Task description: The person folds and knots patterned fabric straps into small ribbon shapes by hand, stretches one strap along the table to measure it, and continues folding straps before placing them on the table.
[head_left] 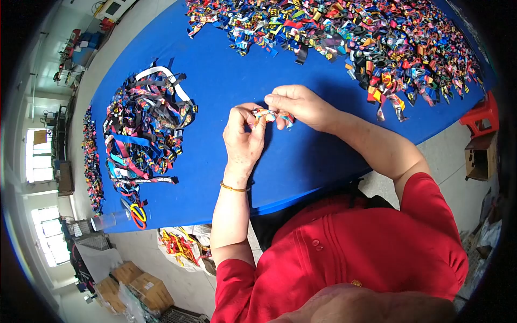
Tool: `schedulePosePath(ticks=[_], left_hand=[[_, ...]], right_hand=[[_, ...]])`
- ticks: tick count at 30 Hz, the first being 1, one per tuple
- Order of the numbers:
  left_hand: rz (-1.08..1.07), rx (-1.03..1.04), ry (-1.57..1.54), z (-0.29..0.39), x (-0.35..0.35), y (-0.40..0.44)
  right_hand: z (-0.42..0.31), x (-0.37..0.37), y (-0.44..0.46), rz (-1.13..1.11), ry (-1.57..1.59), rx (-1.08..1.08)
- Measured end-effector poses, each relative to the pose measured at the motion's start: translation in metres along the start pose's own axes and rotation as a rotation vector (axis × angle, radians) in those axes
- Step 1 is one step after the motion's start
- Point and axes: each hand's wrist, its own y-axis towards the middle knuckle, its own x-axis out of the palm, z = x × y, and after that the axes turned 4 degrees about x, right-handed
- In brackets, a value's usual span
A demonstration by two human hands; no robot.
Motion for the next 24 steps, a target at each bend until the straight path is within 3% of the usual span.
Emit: schedulePosePath(ticks=[6, 21, 24], left_hand=[[-0.001, 0.060, 0.069, 0.002, 0.002, 0.001], [-0.014, 0.226, 0.154, 0.001, 0.005, 0.002], [0.000, 0.229, 0.150, 0.001, 0.006, 0.002]], right_hand=[[-0.003, 0.009, -0.003, 0.055, 0.096, 0.065], [-0.009, -0.007, -0.002, -0.078, 0.290, 0.238], [-0.003, -0.006, 0.000, -0.062, 0.319, 0.174]])
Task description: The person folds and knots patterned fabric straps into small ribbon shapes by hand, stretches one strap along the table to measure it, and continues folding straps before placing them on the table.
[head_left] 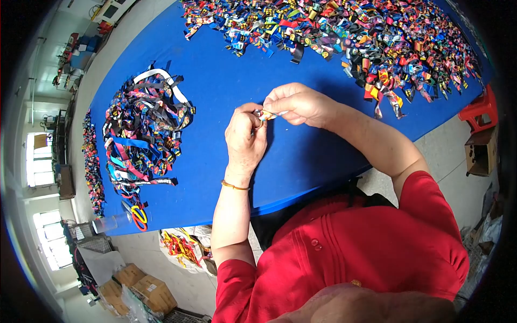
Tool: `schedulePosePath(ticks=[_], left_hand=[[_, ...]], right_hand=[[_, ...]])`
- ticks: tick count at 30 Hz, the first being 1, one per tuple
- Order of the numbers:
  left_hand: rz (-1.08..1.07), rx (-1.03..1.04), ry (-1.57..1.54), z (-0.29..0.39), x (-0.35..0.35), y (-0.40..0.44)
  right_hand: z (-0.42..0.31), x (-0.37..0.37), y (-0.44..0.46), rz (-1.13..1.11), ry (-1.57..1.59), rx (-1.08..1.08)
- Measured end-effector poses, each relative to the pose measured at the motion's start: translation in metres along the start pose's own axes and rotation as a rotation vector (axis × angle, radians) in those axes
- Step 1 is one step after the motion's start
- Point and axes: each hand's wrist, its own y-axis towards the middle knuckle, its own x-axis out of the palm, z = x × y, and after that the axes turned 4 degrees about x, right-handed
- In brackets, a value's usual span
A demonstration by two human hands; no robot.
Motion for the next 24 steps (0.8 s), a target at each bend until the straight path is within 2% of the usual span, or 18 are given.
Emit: schedulePosePath(ticks=[4, 7, 9, 13, 15, 18, 20, 23, 24], left_hand=[[0.019, 0.003, 0.036, 0.002, -0.001, 0.003], [0.041, -0.092, 0.036, 0.006, 0.000, 0.003], [0.061, -0.042, 0.086, 0.007, 0.000, 0.006], [0.004, -0.095, 0.010, 0.007, 0.002, 0.002], [-0.001, -0.038, 0.022, 0.005, 0.003, 0.002], [-0.028, -0.041, -0.007, 0.004, 0.003, 0.002], [-0.042, -0.051, 0.016, 0.004, 0.001, 0.005], [-0.059, -0.222, -0.080, 0.004, 0.000, 0.004], [-0.015, -0.299, -0.265, 0.001, 0.001, 0.002]], right_hand=[[0.004, 0.009, 0.001, 0.113, -0.058, -0.119], [0.007, 0.012, 0.003, 0.189, -0.120, -0.195], [0.007, 0.016, 0.003, 0.255, -0.194, -0.221], [0.013, 0.007, 0.014, 0.360, -0.287, -0.435], [0.017, 0.002, 0.021, 0.438, -0.296, -0.521], [0.018, 0.006, 0.022, 0.594, -0.496, -0.672], [0.011, 0.014, 0.012, 0.575, -0.576, -0.759], [0.008, 0.018, 0.005, 0.477, -0.660, -0.938], [0.008, 0.019, 0.004, 0.433, -0.680, -1.003]])
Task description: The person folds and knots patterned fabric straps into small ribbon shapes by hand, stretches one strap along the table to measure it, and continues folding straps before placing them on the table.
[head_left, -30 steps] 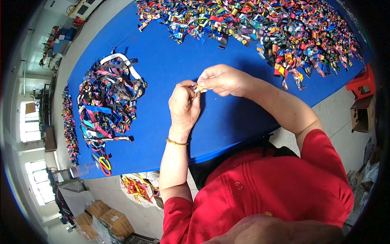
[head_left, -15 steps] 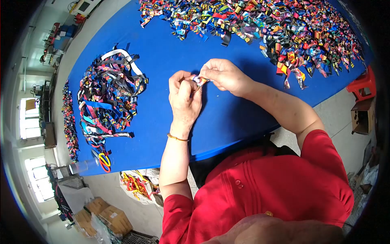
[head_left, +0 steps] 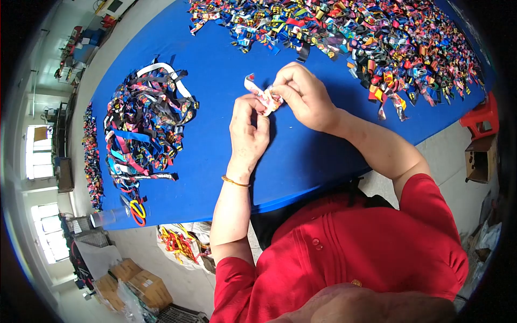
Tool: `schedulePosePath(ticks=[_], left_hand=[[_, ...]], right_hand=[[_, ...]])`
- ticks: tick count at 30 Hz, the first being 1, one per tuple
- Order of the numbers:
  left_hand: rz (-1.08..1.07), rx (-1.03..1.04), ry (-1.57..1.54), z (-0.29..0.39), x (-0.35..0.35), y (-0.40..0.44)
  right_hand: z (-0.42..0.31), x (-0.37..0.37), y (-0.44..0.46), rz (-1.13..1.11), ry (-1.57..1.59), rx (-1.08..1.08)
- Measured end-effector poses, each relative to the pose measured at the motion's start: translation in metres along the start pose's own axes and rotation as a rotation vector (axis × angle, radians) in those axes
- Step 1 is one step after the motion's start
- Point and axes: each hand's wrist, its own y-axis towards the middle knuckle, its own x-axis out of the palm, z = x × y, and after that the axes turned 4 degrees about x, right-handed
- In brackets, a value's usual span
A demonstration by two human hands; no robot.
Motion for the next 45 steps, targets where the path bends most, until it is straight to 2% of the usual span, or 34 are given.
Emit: schedulePosePath(ticks=[3, 4, 6, 7, 11, 14, 20, 23, 27, 37, 43, 45], left_hand=[[0.030, -0.195, -0.520, -0.008, -0.001, 0.000], [0.016, -0.298, -0.623, 0.001, -0.009, 0.002], [0.004, -0.359, -0.819, -0.003, -0.015, 0.004], [0.056, -0.402, -0.810, 0.000, -0.013, 0.004], [-0.009, -0.445, -0.897, 0.004, -0.016, 0.006], [0.010, -0.452, -0.837, 0.003, -0.012, 0.005], [-0.053, -0.240, -0.664, -0.011, -0.019, 0.002], [0.070, -0.350, -0.759, 0.001, -0.013, 0.006], [-0.112, -0.402, -0.628, 0.008, -0.016, 0.006], [-0.074, -0.479, -0.657, -0.002, -0.015, 0.005], [-0.103, -0.475, -0.647, -0.006, -0.018, 0.003], [-0.091, -0.460, -0.637, -0.003, -0.017, 0.005]], right_hand=[[-0.007, -0.004, 0.002, -0.062, -0.132, -0.152], [-0.011, -0.006, 0.002, -0.077, -0.155, -0.127], [-0.015, -0.007, 0.002, -0.111, -0.195, -0.074], [-0.013, -0.006, 0.003, -0.110, -0.232, -0.103], [-0.006, 0.000, 0.000, -0.109, -0.159, 0.001], [-0.008, -0.001, -0.001, -0.097, -0.179, 0.070], [0.004, 0.004, -0.002, -0.048, -0.021, 0.138], [0.003, 0.003, -0.002, -0.056, -0.070, 0.125], [-0.004, 0.004, -0.004, -0.122, 0.040, 0.253], [0.011, 0.000, -0.004, -0.224, 0.245, 0.343], [0.006, -0.005, -0.001, -0.286, 0.091, 0.383], [0.003, -0.003, -0.002, -0.278, 0.178, 0.420]])
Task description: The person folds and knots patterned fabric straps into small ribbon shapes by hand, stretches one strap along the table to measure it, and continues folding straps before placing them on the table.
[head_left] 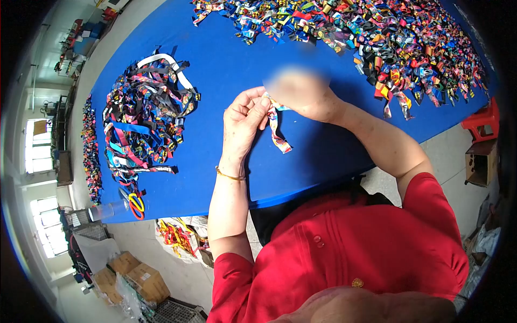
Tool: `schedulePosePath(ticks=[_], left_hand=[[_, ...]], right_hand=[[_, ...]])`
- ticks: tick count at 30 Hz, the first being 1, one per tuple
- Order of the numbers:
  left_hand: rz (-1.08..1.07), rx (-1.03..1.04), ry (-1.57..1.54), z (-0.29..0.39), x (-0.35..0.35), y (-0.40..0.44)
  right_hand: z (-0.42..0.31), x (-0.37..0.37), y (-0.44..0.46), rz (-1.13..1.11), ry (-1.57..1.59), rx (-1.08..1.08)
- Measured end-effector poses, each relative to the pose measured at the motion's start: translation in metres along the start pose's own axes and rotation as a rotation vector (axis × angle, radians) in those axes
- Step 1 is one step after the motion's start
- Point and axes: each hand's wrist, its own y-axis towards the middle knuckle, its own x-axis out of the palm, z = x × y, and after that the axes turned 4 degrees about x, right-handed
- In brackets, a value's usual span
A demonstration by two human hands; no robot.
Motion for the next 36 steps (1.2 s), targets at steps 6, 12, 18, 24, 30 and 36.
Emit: schedulePosePath(ticks=[6, 12, 18, 24, 30, 36], left_hand=[[-0.022, -0.021, -0.017, 0.000, 0.000, 0.000], [-0.047, -0.061, 0.026, -0.002, -0.002, 0.000], [-0.070, -0.138, 0.019, 0.000, -0.004, 0.000], [-0.114, -0.226, 0.058, 0.001, -0.001, -0.006], [-0.100, -0.157, 0.032, -0.001, -0.003, -0.003], [-0.097, -0.151, 0.040, 0.000, -0.002, -0.003]], right_hand=[[-0.004, -0.004, 0.000, 0.032, -0.223, -0.097], [-0.007, -0.003, 0.000, 0.028, -0.300, -0.135], [-0.007, -0.002, 0.001, 0.046, -0.405, -0.247], [-0.009, -0.022, 0.013, 0.201, -0.412, -0.312], [-0.013, -0.029, 0.007, 0.001, -0.387, -0.245], [-0.019, -0.022, 0.004, -0.136, -0.436, -0.251]])
